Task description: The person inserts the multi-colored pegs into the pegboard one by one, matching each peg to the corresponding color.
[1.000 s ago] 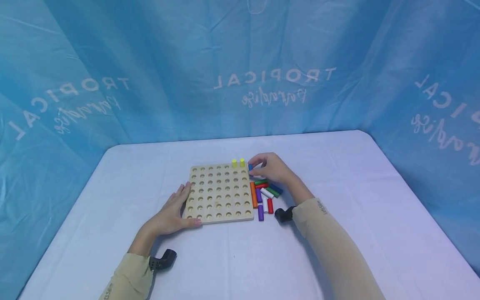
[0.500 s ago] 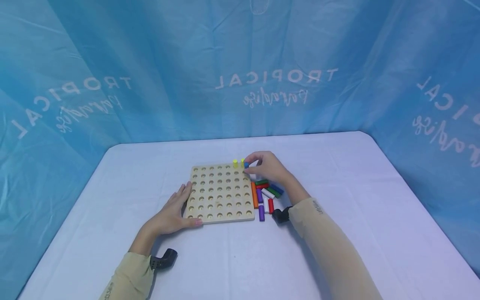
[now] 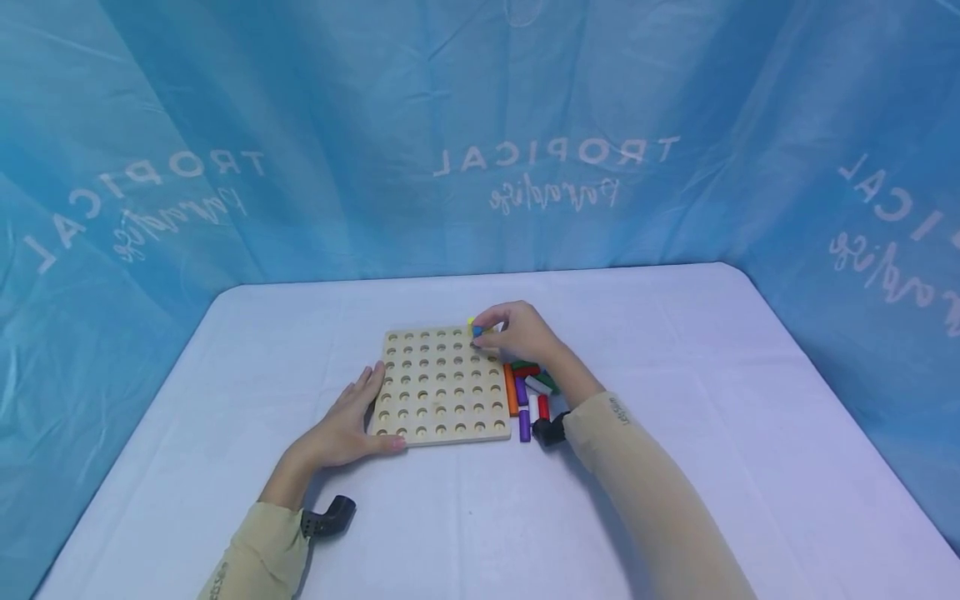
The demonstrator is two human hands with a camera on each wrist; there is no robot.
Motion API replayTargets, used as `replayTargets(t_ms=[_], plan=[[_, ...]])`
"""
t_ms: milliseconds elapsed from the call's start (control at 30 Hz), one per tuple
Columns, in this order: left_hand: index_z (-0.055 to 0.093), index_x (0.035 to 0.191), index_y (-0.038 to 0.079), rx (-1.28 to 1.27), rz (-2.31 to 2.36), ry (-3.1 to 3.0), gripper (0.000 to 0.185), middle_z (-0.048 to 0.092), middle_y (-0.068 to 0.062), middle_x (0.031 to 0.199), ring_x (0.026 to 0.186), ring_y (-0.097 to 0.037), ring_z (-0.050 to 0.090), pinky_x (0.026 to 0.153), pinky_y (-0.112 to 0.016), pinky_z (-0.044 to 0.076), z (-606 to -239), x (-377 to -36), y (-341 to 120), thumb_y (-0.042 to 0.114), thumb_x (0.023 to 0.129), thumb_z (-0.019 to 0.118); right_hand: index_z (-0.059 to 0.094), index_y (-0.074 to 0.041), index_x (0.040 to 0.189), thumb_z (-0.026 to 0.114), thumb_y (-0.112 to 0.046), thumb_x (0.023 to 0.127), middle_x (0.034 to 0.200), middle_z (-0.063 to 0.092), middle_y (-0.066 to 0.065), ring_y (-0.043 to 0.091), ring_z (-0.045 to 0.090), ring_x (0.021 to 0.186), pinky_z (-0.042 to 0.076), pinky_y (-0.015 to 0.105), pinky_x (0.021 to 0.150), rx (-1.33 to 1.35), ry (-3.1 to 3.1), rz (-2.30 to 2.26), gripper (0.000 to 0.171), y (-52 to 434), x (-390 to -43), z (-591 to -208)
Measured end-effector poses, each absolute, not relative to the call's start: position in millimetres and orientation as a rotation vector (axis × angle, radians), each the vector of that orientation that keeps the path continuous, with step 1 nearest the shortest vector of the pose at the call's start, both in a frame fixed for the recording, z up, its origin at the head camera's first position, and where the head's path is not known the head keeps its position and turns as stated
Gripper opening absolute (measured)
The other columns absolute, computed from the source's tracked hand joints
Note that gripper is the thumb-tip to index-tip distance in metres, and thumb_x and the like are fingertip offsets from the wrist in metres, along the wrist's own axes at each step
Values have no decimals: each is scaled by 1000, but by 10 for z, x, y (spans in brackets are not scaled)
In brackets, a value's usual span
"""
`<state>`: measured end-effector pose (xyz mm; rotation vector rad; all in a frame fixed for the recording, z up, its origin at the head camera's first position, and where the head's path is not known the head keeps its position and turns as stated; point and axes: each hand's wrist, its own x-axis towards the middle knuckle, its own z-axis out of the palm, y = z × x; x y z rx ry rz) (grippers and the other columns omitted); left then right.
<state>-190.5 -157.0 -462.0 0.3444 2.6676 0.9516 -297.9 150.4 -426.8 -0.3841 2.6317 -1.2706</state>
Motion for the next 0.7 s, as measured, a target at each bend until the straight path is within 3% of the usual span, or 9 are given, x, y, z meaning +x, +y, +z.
replayTargets(t_ms=[700], plan=[[-3, 161, 19, 349, 933, 2668, 134, 0, -5, 169, 156, -26, -4, 127, -50, 0, -4618, -1910, -1575, 65, 67, 81, 77, -19, 106, 82, -23, 82, 107, 73, 2, 19, 67, 77, 59, 30, 66, -294, 2583, -1293, 25, 1417, -3009, -4288]])
